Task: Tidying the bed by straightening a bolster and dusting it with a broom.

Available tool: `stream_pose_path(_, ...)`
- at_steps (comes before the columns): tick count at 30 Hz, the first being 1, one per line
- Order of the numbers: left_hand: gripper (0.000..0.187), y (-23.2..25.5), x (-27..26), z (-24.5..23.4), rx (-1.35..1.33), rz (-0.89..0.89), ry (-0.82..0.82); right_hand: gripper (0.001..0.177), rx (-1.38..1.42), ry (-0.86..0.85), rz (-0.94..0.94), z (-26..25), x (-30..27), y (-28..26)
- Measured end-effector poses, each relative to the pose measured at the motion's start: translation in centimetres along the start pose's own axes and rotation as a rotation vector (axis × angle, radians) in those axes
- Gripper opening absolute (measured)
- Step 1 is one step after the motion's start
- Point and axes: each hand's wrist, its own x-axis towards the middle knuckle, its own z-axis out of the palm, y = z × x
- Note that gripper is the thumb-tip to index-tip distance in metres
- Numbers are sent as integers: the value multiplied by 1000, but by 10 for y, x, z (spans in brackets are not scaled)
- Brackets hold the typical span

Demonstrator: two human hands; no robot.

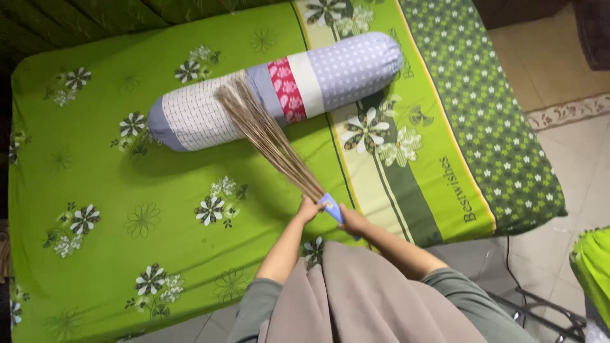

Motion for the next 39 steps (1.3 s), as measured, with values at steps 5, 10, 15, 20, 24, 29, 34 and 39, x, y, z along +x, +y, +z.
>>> stream_pose_path(5,62,24,20,12,120,-28,28,65,-41,255,-112,-65,-34,-42)
stream_pose_path(10,87,135,23,21,361,21,151,57,78,527,-54,-76,-34,-78)
stream_pose_path(15,65,60,68,19,457,-52,20,58,522,487,209,-53,-27,-109)
stream_pose_path(20,64,32,36,3,116,-305,-16,52,260,220,117,-50,-18,-50)
stream_pose_path(24,63,15,26,2,-189,-84,-161,49,104,61,76,-131,-85,-103)
stream_pose_path(29,64,68,59,19,-191,56,-57,54,-6,385,-203,-150,-58,-87)
stream_pose_path(34,70,149,75,44,-216,293,124,56,199,502,-144,-179,-51,-111)
stream_pose_path(39,68,62,123,97,-157,86,165,51,532,405,70,-126,-5,-24)
